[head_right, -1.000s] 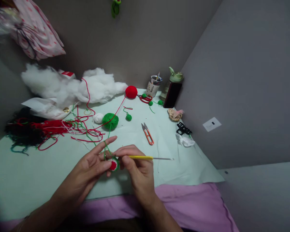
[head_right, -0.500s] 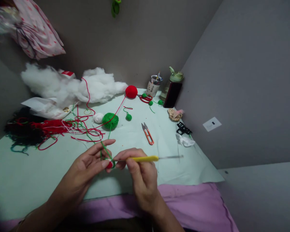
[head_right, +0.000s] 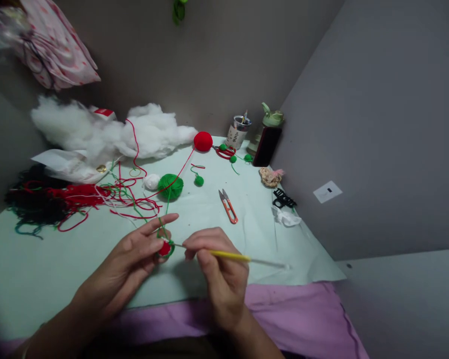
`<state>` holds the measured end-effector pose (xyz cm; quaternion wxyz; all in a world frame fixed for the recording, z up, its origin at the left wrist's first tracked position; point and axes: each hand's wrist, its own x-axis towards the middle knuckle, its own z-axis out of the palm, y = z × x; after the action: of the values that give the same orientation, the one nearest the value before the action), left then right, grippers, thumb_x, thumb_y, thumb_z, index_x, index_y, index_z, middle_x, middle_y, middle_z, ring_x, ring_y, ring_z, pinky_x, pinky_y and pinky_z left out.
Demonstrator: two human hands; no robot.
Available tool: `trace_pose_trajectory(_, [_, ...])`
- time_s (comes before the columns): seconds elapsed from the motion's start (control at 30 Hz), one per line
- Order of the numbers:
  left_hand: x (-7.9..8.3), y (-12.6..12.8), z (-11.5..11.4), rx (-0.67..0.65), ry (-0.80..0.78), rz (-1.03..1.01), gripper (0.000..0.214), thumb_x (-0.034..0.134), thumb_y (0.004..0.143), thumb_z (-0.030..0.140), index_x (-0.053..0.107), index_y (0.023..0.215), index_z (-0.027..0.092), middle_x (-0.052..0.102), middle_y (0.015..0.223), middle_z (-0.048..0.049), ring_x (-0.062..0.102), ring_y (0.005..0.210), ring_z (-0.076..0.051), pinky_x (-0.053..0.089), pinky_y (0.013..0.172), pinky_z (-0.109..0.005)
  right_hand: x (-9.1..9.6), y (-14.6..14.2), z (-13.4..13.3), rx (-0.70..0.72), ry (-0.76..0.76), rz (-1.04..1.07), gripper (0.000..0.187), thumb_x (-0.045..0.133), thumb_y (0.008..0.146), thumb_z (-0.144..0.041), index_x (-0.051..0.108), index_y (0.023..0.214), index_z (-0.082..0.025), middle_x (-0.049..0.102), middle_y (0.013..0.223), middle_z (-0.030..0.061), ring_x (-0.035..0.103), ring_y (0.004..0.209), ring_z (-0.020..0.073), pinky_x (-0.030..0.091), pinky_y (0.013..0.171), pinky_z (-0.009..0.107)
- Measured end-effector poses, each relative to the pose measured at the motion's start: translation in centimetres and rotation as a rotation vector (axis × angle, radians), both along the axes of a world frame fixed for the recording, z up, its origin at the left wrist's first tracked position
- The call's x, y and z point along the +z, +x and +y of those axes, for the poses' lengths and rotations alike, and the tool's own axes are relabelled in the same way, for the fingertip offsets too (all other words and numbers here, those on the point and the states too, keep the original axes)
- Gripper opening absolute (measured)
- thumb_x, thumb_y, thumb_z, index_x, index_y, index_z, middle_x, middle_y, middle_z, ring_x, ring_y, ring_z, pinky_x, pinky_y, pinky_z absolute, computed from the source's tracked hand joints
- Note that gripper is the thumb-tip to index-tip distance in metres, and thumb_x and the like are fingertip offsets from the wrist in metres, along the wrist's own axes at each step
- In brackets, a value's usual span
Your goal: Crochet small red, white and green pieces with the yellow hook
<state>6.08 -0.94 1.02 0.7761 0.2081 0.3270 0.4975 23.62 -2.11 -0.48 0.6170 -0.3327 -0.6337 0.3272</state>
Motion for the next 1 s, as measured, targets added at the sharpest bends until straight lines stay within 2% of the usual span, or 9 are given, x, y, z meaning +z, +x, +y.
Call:
trace_pose_trajectory(0.2, [-0.1, 0.1, -0.3, -0.028, 0.06, 0.094, 0.042, 0.091, 0.078, 0.029, 0.08, 0.119, 0.025, 0.071, 0.088, -0.0003, 0.064, 0.085, -0.014, 0.048, 0.087, -0.026, -0.3, -0.8, 0.5, 0.091, -0.11, 0.124, 0.021, 0.059, 0.106, -0.022, 0.079, 0.111, -0.027, 0.075, 0.103, 0.0044, 0.068, 0.082, 0.0149, 0.058, 0.074, 0.03])
trace_pose_trajectory(0.33, [-0.5, 0.4, -0.4, 0.011, 0.099, 0.138, 0.043, 0.091, 0.078, 0.029, 0.08, 0.119, 0.028, 0.071, 0.09, 0.001, 0.064, 0.087, -0.014, 0.047, 0.088, -0.026, -0.1, -1.1, 0.2, 0.062, -0.089, 0.066, 0.023, 0.058, 0.106, -0.019, 0.078, 0.111, -0.028, 0.075, 0.1, 0.0034, 0.069, 0.081, 0.0144, 0.058, 0.071, 0.028])
trace_pose_trajectory(0.43, [-0.8, 0.6, -0.3, 0.082, 0.12, 0.155, 0.042, 0.091, 0.079, 0.029, 0.08, 0.12, 0.03, 0.072, 0.089, 0.0022, 0.063, 0.084, -0.012, 0.048, 0.084, -0.024, 0.2, -1.1, 0.2, 0.012, 0.004, -0.142, 0.026, 0.059, 0.103, -0.012, 0.077, 0.115, -0.027, 0.075, 0.101, 0.0046, 0.069, 0.096, 0.0174, 0.059, 0.082, 0.031])
trace_pose_trajectory(0.53, [-1.0, 0.6, -0.2, 0.093, 0.14, 0.189, 0.044, 0.091, 0.08, 0.028, 0.079, 0.122, 0.031, 0.073, 0.087, 0.0026, 0.064, 0.084, -0.012, 0.048, 0.082, -0.022, 0.0, -1.1, 0.3, -0.046, 0.08, -0.233, 0.029, 0.056, 0.103, -0.01, 0.074, 0.119, -0.026, 0.074, 0.098, 0.004, 0.07, 0.092, 0.0172, 0.061, 0.079, 0.031])
trace_pose_trajectory(0.67, [-1.1, 0.9, -0.6, 0.133, 0.111, 0.157, 0.045, 0.094, 0.076, 0.03, 0.081, 0.119, 0.03, 0.07, 0.081, 0.004, 0.061, 0.074, -0.009, 0.048, 0.074, -0.02, -0.9, -1.2, 0.1, -0.227, 0.393, -0.548, 0.036, 0.063, 0.099, -0.009, 0.072, 0.13, -0.026, 0.074, 0.103, 0.0069, 0.072, 0.094, 0.0204, 0.063, 0.078, 0.033])
trace_pose_trajectory(0.73, [-0.9, 1.1, -0.7, 0.07, 0.04, 0.068, 0.047, 0.097, 0.073, 0.035, 0.083, 0.117, 0.027, 0.07, 0.08, 0.0024, 0.062, 0.074, -0.009, 0.048, 0.074, -0.019, -1.3, -1.2, -0.2, -0.295, 0.498, -0.622, 0.042, 0.068, 0.095, -0.005, 0.071, 0.133, -0.024, 0.074, 0.105, 0.0081, 0.072, 0.1, 0.0221, 0.063, 0.083, 0.035])
trace_pose_trajectory(0.8, [-0.6, 1.1, -0.6, -0.04, -0.041, -0.014, 0.049, 0.098, 0.069, 0.037, 0.084, 0.114, 0.024, 0.073, 0.083, -0.0013, 0.064, 0.078, -0.011, 0.05, 0.078, -0.021, -1.4, -1.0, -0.4, -0.295, 0.456, -0.578, 0.044, 0.07, 0.094, -0.005, 0.071, 0.133, -0.025, 0.073, 0.107, 0.0072, 0.07, 0.102, 0.0218, 0.062, 0.085, 0.035])
trace_pose_trajectory(0.87, [-0.4, 0.7, -0.3, -0.098, -0.082, -0.032, 0.047, 0.098, 0.069, 0.034, 0.085, 0.112, 0.021, 0.075, 0.084, -0.0036, 0.064, 0.079, -0.012, 0.05, 0.08, -0.022, -1.2, -0.6, -0.5, -0.244, 0.319, -0.431, 0.036, 0.065, 0.099, -0.01, 0.073, 0.129, -0.028, 0.073, 0.104, 0.0054, 0.069, 0.097, 0.0207, 0.061, 0.081, 0.036])
trace_pose_trajectory(1.0, [-0.2, 0.1, 0.1, -0.044, -0.031, 0.049, 0.036, 0.095, 0.074, 0.027, 0.086, 0.108, 0.023, 0.071, 0.075, 0.0004, 0.06, 0.072, -0.009, 0.046, 0.074, -0.019, -0.3, -0.3, -0.2, -0.078, -0.042, 0.033, 0.025, 0.055, 0.106, -0.017, 0.077, 0.112, -0.027, 0.071, 0.089, 0.0021, 0.067, 0.078, 0.0165, 0.057, 0.071, 0.032])
